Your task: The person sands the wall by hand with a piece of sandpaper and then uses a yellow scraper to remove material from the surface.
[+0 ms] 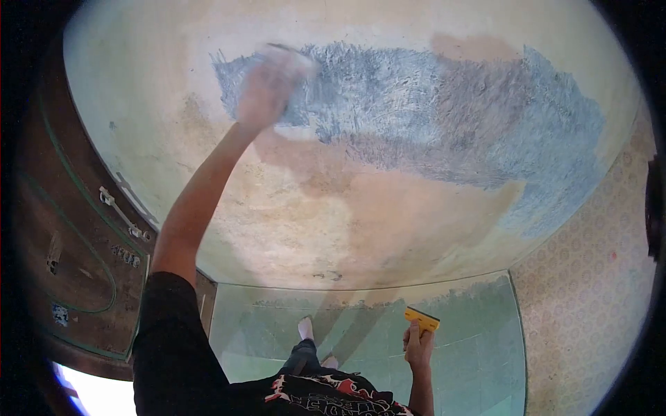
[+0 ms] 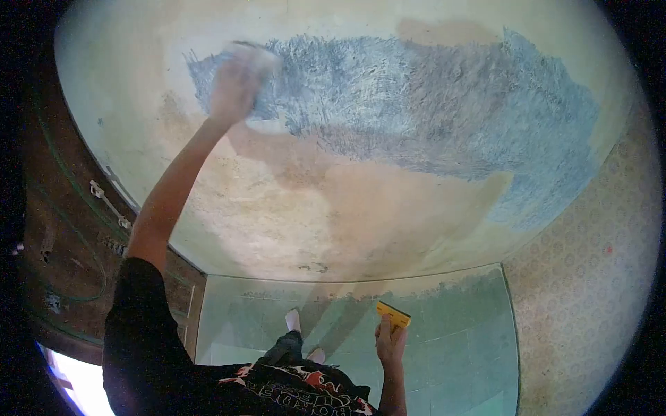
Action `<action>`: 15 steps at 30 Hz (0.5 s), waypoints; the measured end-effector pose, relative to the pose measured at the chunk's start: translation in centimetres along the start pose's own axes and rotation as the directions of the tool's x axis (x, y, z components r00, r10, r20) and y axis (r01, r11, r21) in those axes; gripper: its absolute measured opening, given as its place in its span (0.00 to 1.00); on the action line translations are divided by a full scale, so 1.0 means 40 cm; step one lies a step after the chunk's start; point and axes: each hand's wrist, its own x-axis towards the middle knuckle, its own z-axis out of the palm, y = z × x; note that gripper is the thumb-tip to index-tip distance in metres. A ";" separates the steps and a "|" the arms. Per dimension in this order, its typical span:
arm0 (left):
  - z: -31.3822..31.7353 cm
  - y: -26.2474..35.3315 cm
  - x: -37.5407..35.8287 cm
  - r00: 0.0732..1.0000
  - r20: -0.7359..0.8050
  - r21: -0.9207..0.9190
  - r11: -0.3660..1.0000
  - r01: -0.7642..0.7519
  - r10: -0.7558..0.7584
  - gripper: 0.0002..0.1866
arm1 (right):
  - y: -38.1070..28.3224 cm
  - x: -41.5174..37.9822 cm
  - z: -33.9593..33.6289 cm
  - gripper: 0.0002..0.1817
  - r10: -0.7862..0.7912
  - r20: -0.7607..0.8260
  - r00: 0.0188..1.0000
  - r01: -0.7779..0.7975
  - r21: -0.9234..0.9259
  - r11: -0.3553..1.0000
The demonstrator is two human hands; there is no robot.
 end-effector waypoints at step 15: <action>0.086 0.049 -0.069 0.932 0.333 -0.205 0.976 -0.078 0.145 0.25 | 0.030 -0.008 0.010 0.21 -0.017 -0.020 1.000 0.017 0.019 1.000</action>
